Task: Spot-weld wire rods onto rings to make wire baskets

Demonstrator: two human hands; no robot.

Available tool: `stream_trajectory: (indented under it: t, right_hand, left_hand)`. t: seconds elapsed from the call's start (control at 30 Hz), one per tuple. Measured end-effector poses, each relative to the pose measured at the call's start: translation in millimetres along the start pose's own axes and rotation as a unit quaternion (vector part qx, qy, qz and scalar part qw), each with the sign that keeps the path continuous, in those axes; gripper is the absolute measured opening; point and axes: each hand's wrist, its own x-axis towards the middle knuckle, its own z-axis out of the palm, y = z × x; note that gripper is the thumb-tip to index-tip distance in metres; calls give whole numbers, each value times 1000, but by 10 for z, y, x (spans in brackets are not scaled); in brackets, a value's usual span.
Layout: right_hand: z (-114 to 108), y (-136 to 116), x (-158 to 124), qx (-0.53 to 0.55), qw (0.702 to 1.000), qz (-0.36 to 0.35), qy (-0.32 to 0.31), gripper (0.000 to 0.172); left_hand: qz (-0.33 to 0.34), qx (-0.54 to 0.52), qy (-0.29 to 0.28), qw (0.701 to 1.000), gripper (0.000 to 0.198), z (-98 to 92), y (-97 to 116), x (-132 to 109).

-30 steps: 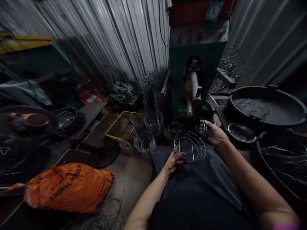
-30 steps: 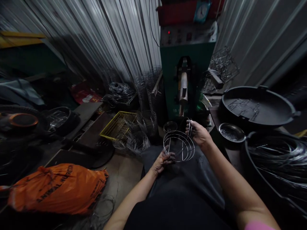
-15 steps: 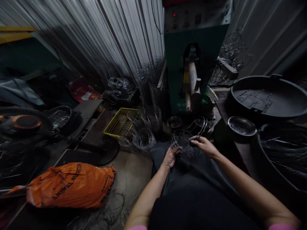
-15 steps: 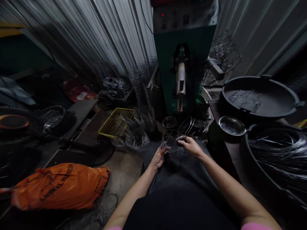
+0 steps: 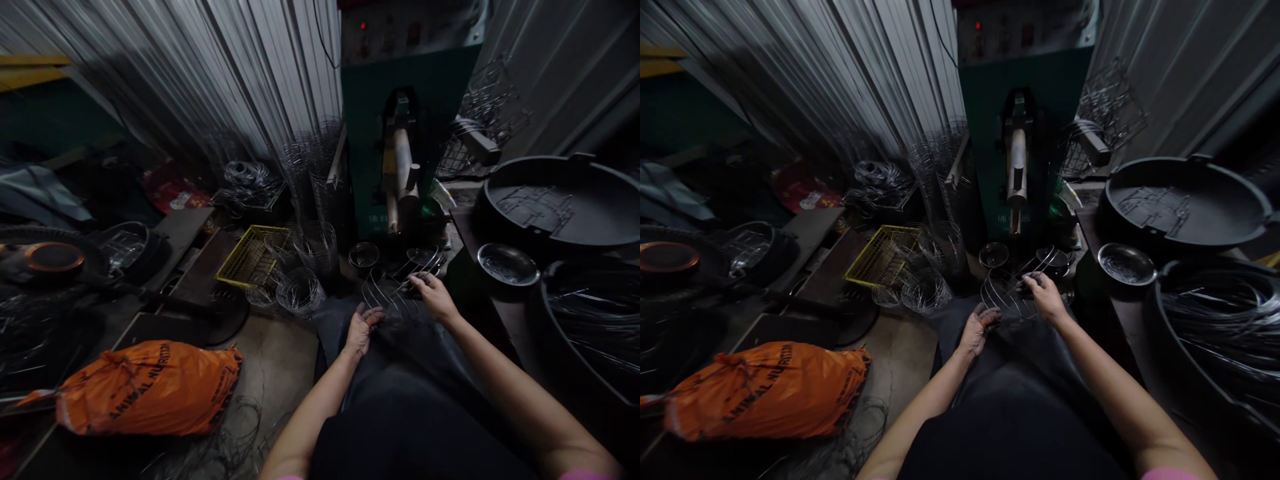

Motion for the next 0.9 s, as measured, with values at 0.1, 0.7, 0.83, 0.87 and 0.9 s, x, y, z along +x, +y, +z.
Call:
stream_trajectory:
  t: [0.1,0.7,0.83,0.87,0.9]
  right_hand:
    - [3,5,65,25,999,-4,27,32]
    - [-17,-250,219,116,992,41,-2,25]
    - [-14,-310,283,119,992,45,5,25]
    - [-15,-331,306,123,991,45,6,25]
    - [-14,-352,329,125,991,45,6,25]
  left_hand:
    - [2,0,-27,1000,51,66,-9,5]
    - [65,59,-12,996,40,433,145,184]
    - [74,54,-19,996,40,539,249,255]
    - [79,53,-22,995,39,565,275,273]
    - [81,54,-23,995,39,590,299,291]
